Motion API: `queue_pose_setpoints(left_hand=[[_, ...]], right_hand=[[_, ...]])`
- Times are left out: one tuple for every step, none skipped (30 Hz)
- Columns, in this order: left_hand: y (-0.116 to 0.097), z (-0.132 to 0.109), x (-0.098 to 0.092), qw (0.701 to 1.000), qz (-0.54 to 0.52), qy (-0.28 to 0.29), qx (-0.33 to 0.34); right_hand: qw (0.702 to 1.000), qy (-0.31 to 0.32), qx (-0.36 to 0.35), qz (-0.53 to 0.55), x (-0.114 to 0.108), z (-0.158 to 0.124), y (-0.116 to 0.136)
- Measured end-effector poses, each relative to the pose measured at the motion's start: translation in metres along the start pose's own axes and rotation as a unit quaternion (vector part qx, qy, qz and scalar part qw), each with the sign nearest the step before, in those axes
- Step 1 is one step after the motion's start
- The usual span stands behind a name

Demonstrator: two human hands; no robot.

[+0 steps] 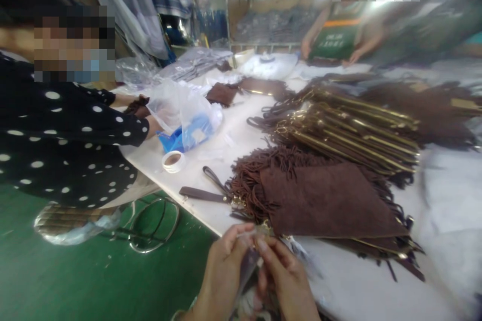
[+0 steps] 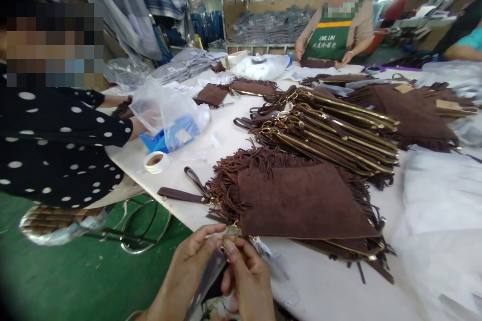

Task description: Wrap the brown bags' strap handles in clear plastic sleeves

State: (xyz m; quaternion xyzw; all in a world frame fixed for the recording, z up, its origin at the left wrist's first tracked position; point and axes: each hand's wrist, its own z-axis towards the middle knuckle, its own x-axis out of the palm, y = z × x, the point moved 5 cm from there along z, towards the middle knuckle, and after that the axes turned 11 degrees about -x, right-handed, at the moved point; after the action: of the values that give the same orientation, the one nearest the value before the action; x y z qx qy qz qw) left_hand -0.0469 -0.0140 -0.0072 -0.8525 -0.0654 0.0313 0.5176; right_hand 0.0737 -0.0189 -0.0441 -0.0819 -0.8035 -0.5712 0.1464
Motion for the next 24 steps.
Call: queue_pose_setpoints(left_hand=[[0.0, 0.002, 0.003, 1.0, -0.01, 0.006, -0.002], [0.001, 0.003, 0.005, 1.0, -0.022, 0.013, -0.008], [0.001, 0.004, 0.008, 0.999, -0.037, 0.02, -0.015], [0.002, 0.004, 0.01, 0.998, -0.051, 0.025, -0.023], [0.003, 0.004, 0.012, 0.997, -0.065, 0.03, -0.031], [0.003, 0.004, 0.013, 0.996, -0.079, 0.032, -0.038], [0.002, 0.004, 0.014, 0.994, -0.092, 0.033, -0.043], [0.002, 0.005, 0.015, 0.993, -0.105, 0.032, -0.046], [0.001, 0.005, 0.015, 0.992, -0.115, 0.028, -0.049], [0.0, 0.006, 0.014, 0.991, -0.122, 0.024, -0.051], [0.0, 0.007, 0.014, 0.991, -0.124, 0.02, -0.054], [0.0, 0.008, 0.015, 0.991, -0.12, 0.017, -0.057], [0.0, 0.01, 0.015, 0.992, -0.111, 0.016, -0.058], [0.001, 0.011, 0.016, 0.993, -0.101, 0.019, -0.058], [0.001, 0.012, 0.018, 0.994, -0.09, 0.027, -0.057], [0.0, 0.012, 0.02, 0.995, -0.082, 0.036, -0.053], [-0.001, 0.013, 0.021, 0.995, -0.077, 0.045, -0.049], [-0.002, 0.013, 0.023, 0.995, -0.076, 0.053, -0.045], [-0.004, 0.014, 0.024, 0.994, -0.077, 0.059, -0.041], [-0.006, 0.014, 0.025, 0.994, -0.079, 0.062, -0.037], [-0.007, 0.015, 0.025, 0.994, -0.08, 0.064, -0.036], [-0.008, 0.016, 0.024, 0.994, -0.081, 0.067, -0.036], [-0.009, 0.016, 0.023, 0.994, -0.081, 0.069, -0.034], [-0.009, 0.017, 0.021, 0.994, -0.081, 0.07, -0.032]], right_hand=[[1.0, -0.001, -0.013, -0.023, -0.002, 0.0, 0.002], [0.998, -0.004, -0.027, -0.048, -0.003, -0.001, 0.003], [0.997, -0.008, -0.04, -0.068, -0.005, -0.003, 0.003], [0.995, -0.015, -0.052, -0.081, -0.007, -0.005, 0.003], [0.994, -0.026, -0.062, -0.087, -0.008, -0.007, 0.002], [0.993, -0.038, -0.074, -0.085, -0.01, -0.008, 0.0], [0.992, -0.049, -0.087, -0.08, -0.011, -0.01, -0.002], [0.991, -0.055, -0.099, -0.074, -0.013, -0.011, -0.005], [0.99, -0.055, -0.106, -0.07, -0.013, -0.011, -0.008], [0.991, -0.048, -0.106, -0.064, -0.013, -0.01, -0.012], [0.993, -0.034, -0.097, -0.056, -0.013, -0.009, -0.017], [0.995, -0.016, -0.08, -0.048, -0.012, -0.007, -0.022], [0.997, 0.001, -0.063, -0.042, -0.011, -0.005, -0.026], [0.998, 0.012, -0.048, -0.036, -0.01, -0.004, -0.029], [0.999, 0.019, -0.038, -0.033, -0.01, -0.002, -0.031], [0.999, 0.021, -0.034, -0.033, -0.009, -0.001, -0.031], [0.999, 0.017, -0.035, -0.031, -0.009, 0.0, -0.03], [0.999, 0.009, -0.036, -0.028, -0.008, 0.0, -0.028], [0.999, -0.001, -0.036, -0.023, -0.008, 0.0, -0.026], [0.999, -0.013, -0.038, -0.019, -0.007, 0.0, -0.023], [0.998, -0.028, -0.044, -0.019, -0.007, -0.001, -0.02], [0.997, -0.047, -0.053, -0.021, -0.006, -0.002, -0.016], [0.995, -0.068, -0.066, -0.022, -0.007, -0.002, -0.012], [0.993, -0.09, -0.078, -0.021, -0.007, -0.002, -0.009]])
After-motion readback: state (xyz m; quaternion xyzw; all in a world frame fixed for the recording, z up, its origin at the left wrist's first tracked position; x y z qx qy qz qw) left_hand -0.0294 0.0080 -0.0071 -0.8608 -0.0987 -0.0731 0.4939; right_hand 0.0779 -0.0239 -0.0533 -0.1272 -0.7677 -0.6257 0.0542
